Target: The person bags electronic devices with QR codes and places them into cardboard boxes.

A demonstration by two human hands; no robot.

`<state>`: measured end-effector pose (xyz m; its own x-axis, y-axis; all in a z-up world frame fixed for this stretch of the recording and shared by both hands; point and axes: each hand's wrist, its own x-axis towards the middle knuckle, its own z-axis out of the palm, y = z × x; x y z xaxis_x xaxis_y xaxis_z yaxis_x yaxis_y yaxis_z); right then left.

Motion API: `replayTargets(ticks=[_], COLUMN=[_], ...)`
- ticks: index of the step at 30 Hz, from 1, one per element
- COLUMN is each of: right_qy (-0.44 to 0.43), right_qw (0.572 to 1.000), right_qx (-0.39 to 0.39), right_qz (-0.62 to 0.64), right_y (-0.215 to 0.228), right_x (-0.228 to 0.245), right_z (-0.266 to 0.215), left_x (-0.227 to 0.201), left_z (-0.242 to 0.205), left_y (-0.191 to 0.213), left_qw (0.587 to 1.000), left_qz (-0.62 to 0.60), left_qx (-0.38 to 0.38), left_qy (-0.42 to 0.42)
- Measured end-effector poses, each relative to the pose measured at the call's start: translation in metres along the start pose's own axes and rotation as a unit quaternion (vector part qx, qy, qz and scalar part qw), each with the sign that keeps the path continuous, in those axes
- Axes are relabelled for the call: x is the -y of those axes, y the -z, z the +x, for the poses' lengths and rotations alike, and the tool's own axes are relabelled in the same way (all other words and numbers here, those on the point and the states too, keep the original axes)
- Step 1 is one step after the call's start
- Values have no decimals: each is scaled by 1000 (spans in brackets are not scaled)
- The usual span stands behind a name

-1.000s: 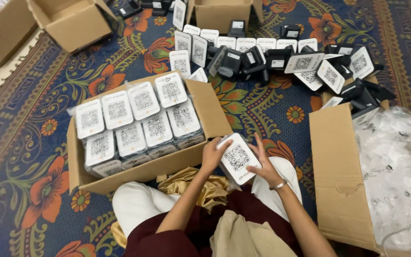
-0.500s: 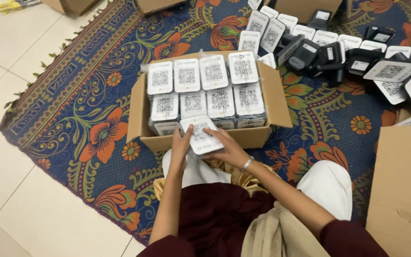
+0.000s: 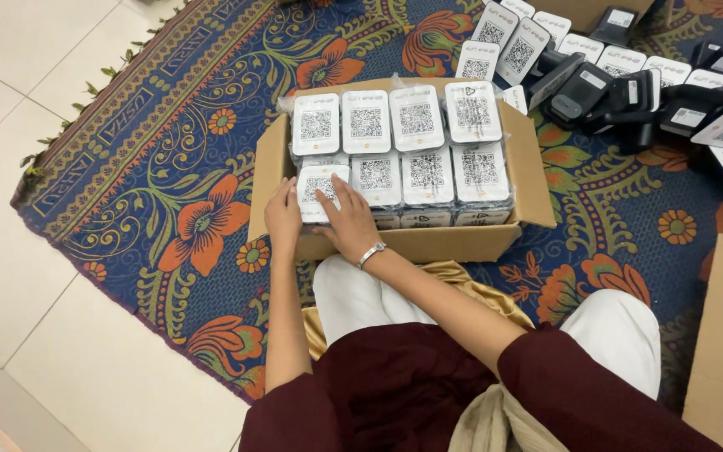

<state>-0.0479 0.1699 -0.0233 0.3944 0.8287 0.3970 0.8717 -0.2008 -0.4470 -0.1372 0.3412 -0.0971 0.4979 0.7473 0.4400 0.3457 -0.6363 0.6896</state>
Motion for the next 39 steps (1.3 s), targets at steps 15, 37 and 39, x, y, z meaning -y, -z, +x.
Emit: replayTargets(ticks=[15,37,39], right_qy=[59,-223,-329], right_qw=[995,955,902], right_qx=[62,-186,-272], right_qz=[-56,-54,-59], right_y=[-14,302,344], right_x=[2,-296,-315], right_z=[-22,-279,-345], left_x=[-76,-425,-471], left_z=[-29,-166,-209], left_y=[37,-211,-232], left_qw=[996,895,847], left_qz=[78,-93,-173], left_qx=[37,367,400], left_qy=[28,-237,-304])
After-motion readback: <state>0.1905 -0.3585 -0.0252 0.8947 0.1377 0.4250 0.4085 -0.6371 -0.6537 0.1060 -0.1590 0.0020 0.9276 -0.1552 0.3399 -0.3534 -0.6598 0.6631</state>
